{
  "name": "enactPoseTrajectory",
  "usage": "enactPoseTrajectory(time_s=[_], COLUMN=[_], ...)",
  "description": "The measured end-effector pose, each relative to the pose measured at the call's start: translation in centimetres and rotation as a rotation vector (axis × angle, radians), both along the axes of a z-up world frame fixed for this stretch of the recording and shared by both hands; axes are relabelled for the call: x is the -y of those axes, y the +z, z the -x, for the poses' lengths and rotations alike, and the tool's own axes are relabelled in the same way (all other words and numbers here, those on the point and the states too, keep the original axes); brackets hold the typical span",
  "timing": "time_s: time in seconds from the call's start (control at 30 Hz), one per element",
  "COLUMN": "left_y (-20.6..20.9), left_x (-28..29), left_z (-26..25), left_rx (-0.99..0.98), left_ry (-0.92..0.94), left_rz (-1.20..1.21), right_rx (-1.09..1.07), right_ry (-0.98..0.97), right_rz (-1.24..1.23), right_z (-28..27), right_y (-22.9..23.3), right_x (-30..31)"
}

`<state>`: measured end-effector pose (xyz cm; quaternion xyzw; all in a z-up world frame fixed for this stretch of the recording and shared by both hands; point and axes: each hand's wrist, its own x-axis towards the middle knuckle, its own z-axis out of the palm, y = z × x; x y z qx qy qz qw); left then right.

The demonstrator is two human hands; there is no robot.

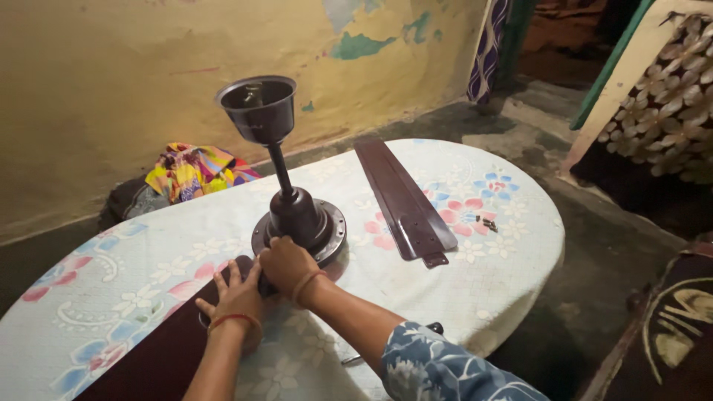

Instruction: The person wipes two dark brown fan blades with a dark cloth on a table, then places one blade on a chair and begins attaching the other to the fan motor base using a screwdriver.

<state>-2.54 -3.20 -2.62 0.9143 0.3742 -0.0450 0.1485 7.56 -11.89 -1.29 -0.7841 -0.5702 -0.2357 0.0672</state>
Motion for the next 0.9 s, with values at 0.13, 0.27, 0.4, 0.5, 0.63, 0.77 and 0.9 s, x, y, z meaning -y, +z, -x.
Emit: enactPoseTrajectory(time_s=[0.13, 0.27, 0.4, 0.5, 0.63, 0.77, 0.9], left_y=[0.4, 0.3, 0.2, 0.0, -1.0, -1.9, -2.2], left_x=[-0.7, -0.7, -0.6, -0.3, -0.3, -0.5, -1.0], left_z=[-0.5, -0.3, 0.1, 0.4, 0.2, 0.5, 0.4], left_rx=[0.0, 0.009, 0.055, 0.084, 0.132, 0.188, 0.172], left_ry=[0.023, 0.033, 0.023, 0.01, -0.009, -0.026, -0.039], left_rz=[0.006, 0.03, 0.018, -0.024, -0.083, -0.126, -0.124], right_rx=[0.153, 0.082, -0.002, 0.031, -0.077, -0.079, -0.018], right_ry=[0.1, 0.132, 0.122, 0.125, 0.058, 0.005, 0.003], right_rz=[0.132, 0.234, 0.119, 0.095, 0.01, 0.01, -0.02], right_z=[-0.2, -0.2, -0.3, -0.5, -1.0, -0.6, -0.2], right_y=[1.1, 2.1, 2.1, 1.4, 0.3, -0.5, -0.5], right_x=[-0.1, 0.5, 0.2, -0.3, -1.1, -1.7, -1.6])
